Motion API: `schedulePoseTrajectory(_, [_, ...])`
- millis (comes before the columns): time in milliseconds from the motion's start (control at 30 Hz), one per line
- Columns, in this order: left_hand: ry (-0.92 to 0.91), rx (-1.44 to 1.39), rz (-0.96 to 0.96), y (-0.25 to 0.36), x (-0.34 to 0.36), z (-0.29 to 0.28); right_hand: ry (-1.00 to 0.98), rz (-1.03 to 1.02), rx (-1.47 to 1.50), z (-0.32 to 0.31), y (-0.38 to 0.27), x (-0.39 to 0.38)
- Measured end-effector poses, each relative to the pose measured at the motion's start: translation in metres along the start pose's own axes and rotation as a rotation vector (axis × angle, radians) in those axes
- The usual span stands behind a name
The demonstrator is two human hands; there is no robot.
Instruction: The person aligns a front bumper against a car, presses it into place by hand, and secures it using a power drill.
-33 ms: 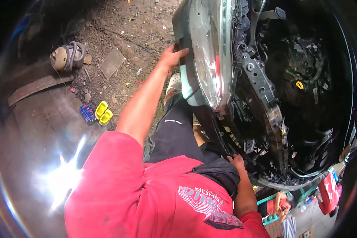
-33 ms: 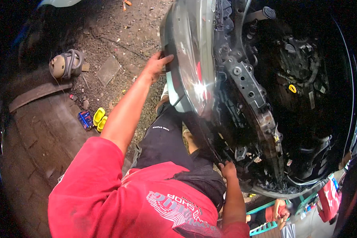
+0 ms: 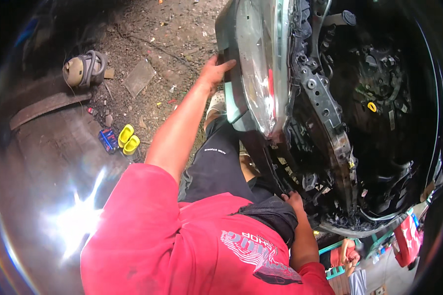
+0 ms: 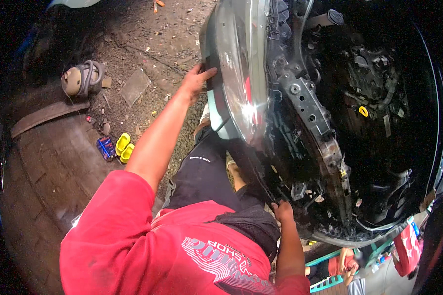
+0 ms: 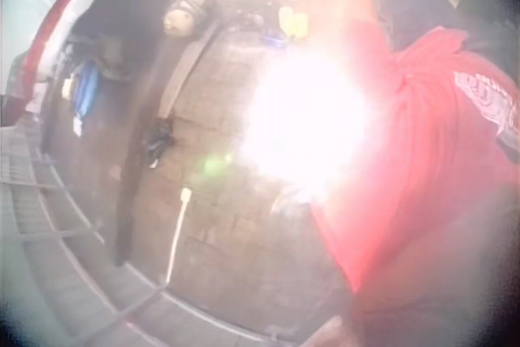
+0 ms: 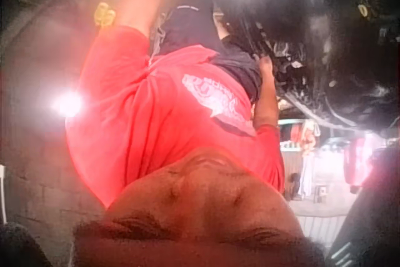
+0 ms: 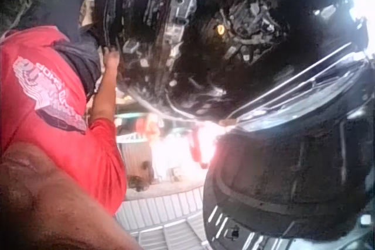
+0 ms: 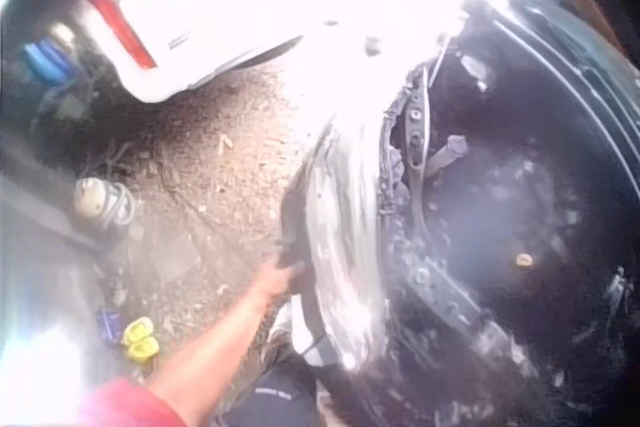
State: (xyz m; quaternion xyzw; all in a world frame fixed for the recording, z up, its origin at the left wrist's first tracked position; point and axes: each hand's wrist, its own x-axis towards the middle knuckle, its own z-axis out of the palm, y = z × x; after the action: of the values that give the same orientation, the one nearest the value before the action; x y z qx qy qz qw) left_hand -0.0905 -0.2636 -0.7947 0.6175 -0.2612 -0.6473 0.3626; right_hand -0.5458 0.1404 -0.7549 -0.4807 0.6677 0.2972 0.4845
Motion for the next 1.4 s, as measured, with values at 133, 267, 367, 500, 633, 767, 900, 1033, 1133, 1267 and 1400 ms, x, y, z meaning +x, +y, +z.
schedulePoseTrajectory(133, [0.057, -0.066, 0.109, -0.022, 0.005, 0.010, -0.007, 0.026, -0.069, 0.003, 0.003, 0.003])
schedulePoseTrajectory(267, [0.026, -0.043, 0.066, -0.017, 0.003, 0.014, -0.007, 0.022, -0.011, 0.001, 0.010, 0.003])
schedulePoseTrajectory(367, [0.050, 0.030, 0.097, -0.031, 0.008, 0.004, 0.031, -0.066, -0.144, 0.012, 0.021, 0.017])
schedulePoseTrajectory(500, [-0.002, 0.098, 0.071, -0.018, 0.000, 0.006, 0.020, -0.008, -0.077, 0.010, 0.027, 0.017])
schedulePoseTrajectory(633, [0.018, 0.367, 0.014, 0.003, 0.014, -0.035, -0.008, 0.124, -0.046, 0.010, 0.029, 0.012])
schedulePoseTrajectory(767, [0.535, 0.216, 0.126, 0.007, 0.067, -0.135, -0.146, 0.072, -0.217, 0.007, 0.019, 0.015])
schedulePoseTrajectory(900, [1.095, 0.435, 0.235, 0.039, 0.127, -0.164, -0.255, -0.027, -0.390, 0.040, 0.049, 0.050])
schedulePoseTrajectory(1033, [0.655, 0.374, 0.235, 0.064, 0.164, 0.036, -0.134, -0.003, -0.305, 0.051, 0.102, 0.060])
schedulePoseTrajectory(1133, [0.551, 0.287, 0.230, 0.074, 0.162, 0.037, -0.180, -0.005, -0.360, 0.046, 0.104, 0.068])
schedulePoseTrajectory(1267, [0.558, 0.389, 0.265, 0.069, 0.160, 0.016, -0.237, -0.053, -0.461, 0.054, 0.112, 0.079])
schedulePoseTrajectory(1400, [0.496, 0.391, 0.224, 0.068, 0.170, 0.038, -0.340, -0.207, -0.715, 0.088, 0.138, 0.064])
